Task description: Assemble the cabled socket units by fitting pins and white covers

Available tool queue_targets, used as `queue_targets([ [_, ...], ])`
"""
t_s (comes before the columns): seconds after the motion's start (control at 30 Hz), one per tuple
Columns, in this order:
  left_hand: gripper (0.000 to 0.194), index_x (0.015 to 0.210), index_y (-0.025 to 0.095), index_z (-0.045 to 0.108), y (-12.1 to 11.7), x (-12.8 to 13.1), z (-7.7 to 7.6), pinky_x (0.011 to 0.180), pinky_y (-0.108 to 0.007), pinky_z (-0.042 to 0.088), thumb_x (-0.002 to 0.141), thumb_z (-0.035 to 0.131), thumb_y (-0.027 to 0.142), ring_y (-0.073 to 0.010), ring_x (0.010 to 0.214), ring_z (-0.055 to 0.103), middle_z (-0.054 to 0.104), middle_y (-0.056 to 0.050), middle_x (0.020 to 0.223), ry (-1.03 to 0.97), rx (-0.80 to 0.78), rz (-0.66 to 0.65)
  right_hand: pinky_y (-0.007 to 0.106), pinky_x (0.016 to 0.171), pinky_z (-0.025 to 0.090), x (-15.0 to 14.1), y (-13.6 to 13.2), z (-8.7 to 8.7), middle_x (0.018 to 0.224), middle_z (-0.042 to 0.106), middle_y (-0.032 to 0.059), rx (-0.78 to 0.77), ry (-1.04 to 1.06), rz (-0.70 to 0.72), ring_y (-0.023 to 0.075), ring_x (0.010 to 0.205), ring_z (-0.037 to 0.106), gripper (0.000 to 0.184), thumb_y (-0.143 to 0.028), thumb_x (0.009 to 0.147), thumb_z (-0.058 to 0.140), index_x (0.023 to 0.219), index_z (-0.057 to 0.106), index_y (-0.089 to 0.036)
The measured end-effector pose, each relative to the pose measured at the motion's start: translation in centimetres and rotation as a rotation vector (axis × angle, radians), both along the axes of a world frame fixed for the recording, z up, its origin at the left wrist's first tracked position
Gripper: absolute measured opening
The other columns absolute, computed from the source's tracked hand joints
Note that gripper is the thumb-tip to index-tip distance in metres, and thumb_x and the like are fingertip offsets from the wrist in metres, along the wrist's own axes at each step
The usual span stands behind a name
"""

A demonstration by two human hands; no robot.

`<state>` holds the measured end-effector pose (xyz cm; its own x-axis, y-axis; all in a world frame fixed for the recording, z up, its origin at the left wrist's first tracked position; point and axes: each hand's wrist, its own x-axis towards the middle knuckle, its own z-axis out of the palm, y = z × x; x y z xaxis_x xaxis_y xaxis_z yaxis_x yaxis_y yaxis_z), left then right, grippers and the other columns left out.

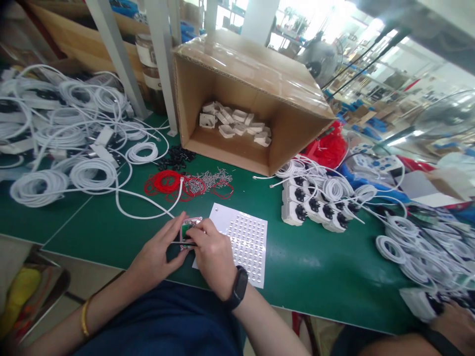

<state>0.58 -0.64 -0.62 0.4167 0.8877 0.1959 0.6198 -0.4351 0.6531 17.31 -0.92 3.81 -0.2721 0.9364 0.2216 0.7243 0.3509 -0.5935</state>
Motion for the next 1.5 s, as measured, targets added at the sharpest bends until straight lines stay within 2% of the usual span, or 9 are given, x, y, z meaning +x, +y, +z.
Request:
queue_targets([
  [0.2,0.074,0.145,0.021,0.014,-0.1,-0.2,-0.1,0.107,-0.040,0.038,0.081,0.051,0.019,-0.0239,0.131,0.039,0.040,-0.012,0.142,0.003,0.045,-0.033,0.023,0.060,0.046,0.6,0.6,2.2,0.099,0.062,0.0054,-0.027,-0.329,0.263,0.0152,0.079,0.061,0.027,-0.005,0.087,0.047,0.105,0.061,-0.019],
  [0.3,0.075,0.144,0.021,0.017,-0.1,-0.2,-0.2,0.108,-0.038,0.038,0.078,0.052,0.015,-0.0228,0.131,0.039,0.040,-0.011,0.142,-0.028,0.028,-0.031,0.027,0.050,0.043,-0.2,0.2,3.2,0.099,0.062,0.0073,-0.001,-0.540,0.248,0.0173,0.069,0.061,0.028,-0.006,0.087,0.046,0.112,0.055,-0.015],
  [0.4,0.072,0.142,0.021,0.022,-0.1,-0.1,0.1,0.107,-0.037,0.038,0.078,0.052,0.015,-0.0217,0.130,0.041,0.042,-0.010,0.140,-0.045,0.013,-0.030,0.028,0.046,0.038,-1.0,-0.1,3.5,0.092,0.062,0.0067,0.027,-0.639,0.199,0.0181,0.064,0.060,0.018,-0.007,0.087,0.048,0.100,0.057,-0.016],
  [0.7,0.061,0.138,0.019,0.028,0.2,0.1,0.9,0.104,-0.035,0.041,0.081,0.051,0.018,-0.0209,0.125,0.046,0.048,-0.011,0.134,-0.092,-0.034,-0.002,0.027,0.047,0.032,-1.3,0.4,3.0,0.096,0.060,0.0016,-0.042,-0.507,0.100,0.0153,0.067,0.059,0.022,-0.006,0.087,0.046,0.101,0.051,-0.021],
  [0.93,0.061,0.137,0.019,0.027,0.3,0.3,0.5,0.104,-0.039,0.041,0.081,0.050,0.018,-0.0231,0.126,0.044,0.046,-0.012,0.135,-0.047,-0.002,-0.007,0.026,0.048,0.029,-1.2,0.5,2.3,0.090,0.059,0.0032,-0.050,-0.499,0.039,0.0147,0.065,0.057,0.006,-0.017,0.087,0.052,0.089,0.057,-0.020],
  [1.07,0.057,0.136,0.019,0.027,0.1,0.3,0.2,0.105,-0.038,0.040,0.083,0.048,0.019,-0.0233,0.127,0.044,0.046,-0.013,0.134,-0.020,0.038,-0.009,0.025,0.052,0.034,-1.4,1.1,2.0,0.087,0.060,0.0029,-0.124,-0.321,-0.072,0.0159,0.068,0.056,0.012,-0.032,0.084,0.060,0.087,0.058,-0.020],
  [1.17,0.056,0.137,0.019,0.026,0.0,0.5,0.3,0.104,-0.040,0.040,0.085,0.048,0.024,-0.0246,0.126,0.044,0.046,-0.014,0.133,0.007,0.047,-0.005,0.026,0.058,0.039,-0.4,1.0,1.8,0.079,0.059,0.0026,-0.144,0.007,-0.161,0.0165,0.070,0.055,0.023,-0.040,0.078,0.066,0.083,0.060,-0.019],
  [1.33,0.064,0.135,0.020,0.029,0.6,1.3,0.5,0.100,-0.045,0.042,0.080,0.059,0.032,-0.0286,0.122,0.047,0.047,-0.014,0.133,0.058,-0.075,0.014,0.027,0.054,0.041,5.4,-1.3,0.6,0.066,0.055,0.0028,-0.108,0.731,-0.487,0.0127,0.056,0.051,0.059,-0.056,0.094,0.025,0.070,0.064,-0.018],
  [1.5,0.066,0.130,0.022,0.037,1.7,1.3,1.2,0.097,-0.046,0.045,0.073,0.066,0.036,-0.0291,0.115,0.054,0.054,-0.010,0.129,-0.019,-0.166,0.069,0.023,0.036,0.028,9.2,-3.2,-1.4,0.044,0.043,-0.0020,-0.288,1.003,-0.785,0.0091,0.036,0.034,0.075,-0.075,0.083,0.015,0.061,0.060,-0.017],
])
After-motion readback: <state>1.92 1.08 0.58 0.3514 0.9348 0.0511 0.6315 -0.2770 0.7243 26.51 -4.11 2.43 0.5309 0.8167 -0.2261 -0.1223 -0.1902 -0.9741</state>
